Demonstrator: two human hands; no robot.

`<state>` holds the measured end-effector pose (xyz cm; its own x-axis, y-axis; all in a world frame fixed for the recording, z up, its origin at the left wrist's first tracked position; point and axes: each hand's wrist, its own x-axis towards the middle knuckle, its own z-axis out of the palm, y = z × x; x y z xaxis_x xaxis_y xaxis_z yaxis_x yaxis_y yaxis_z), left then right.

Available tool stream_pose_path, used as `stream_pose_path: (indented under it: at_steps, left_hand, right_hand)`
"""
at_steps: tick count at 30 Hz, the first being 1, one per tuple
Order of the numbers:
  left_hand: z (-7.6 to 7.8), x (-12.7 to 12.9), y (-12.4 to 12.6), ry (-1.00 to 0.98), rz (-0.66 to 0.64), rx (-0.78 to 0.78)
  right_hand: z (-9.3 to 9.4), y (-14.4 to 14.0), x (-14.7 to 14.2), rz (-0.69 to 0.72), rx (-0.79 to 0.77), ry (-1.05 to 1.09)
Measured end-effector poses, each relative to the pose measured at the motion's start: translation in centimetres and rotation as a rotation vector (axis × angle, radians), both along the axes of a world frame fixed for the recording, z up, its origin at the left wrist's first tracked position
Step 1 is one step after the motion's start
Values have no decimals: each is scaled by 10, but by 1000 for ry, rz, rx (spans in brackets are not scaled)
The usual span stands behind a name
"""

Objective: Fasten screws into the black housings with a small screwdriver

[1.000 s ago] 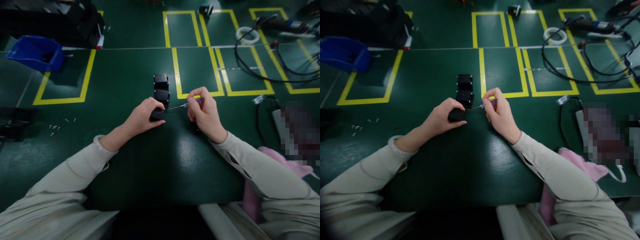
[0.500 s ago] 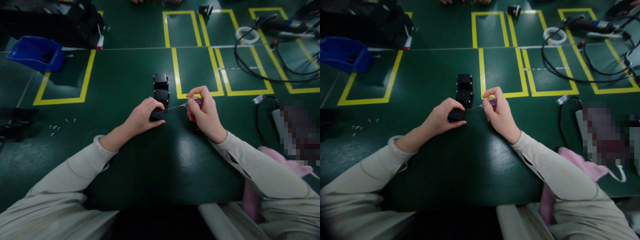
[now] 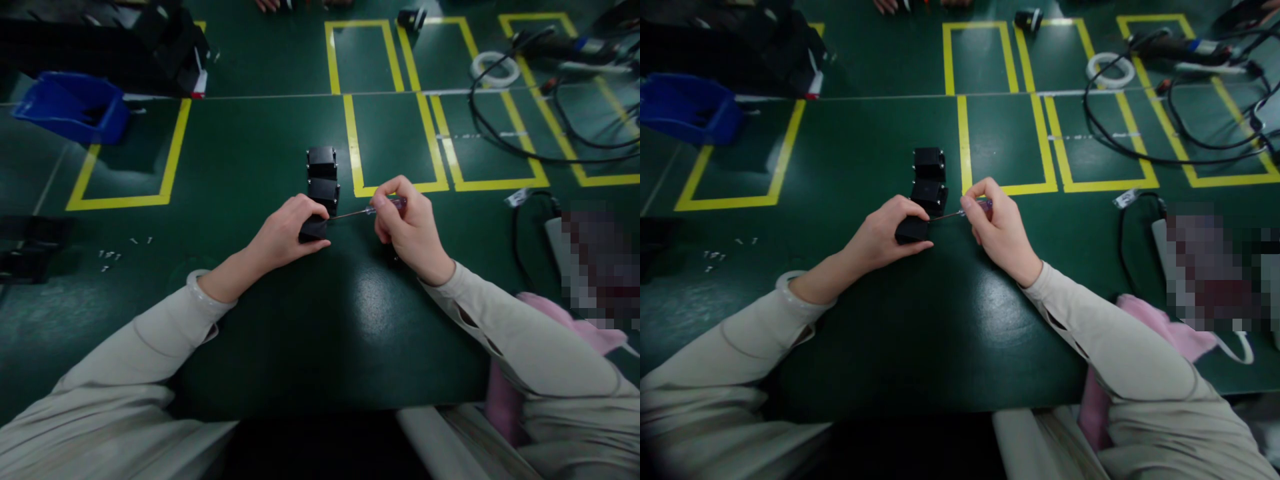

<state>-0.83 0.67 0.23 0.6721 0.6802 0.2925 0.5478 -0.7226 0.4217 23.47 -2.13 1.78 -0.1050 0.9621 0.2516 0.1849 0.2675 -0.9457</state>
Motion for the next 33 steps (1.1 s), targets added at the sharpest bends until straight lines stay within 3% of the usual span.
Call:
stream_pose_path:
  at_steps: [33]
  left_hand:
    - [0, 0, 0, 2, 2, -3]
  right_hand:
    - [-1, 0, -1, -18, 30, 48]
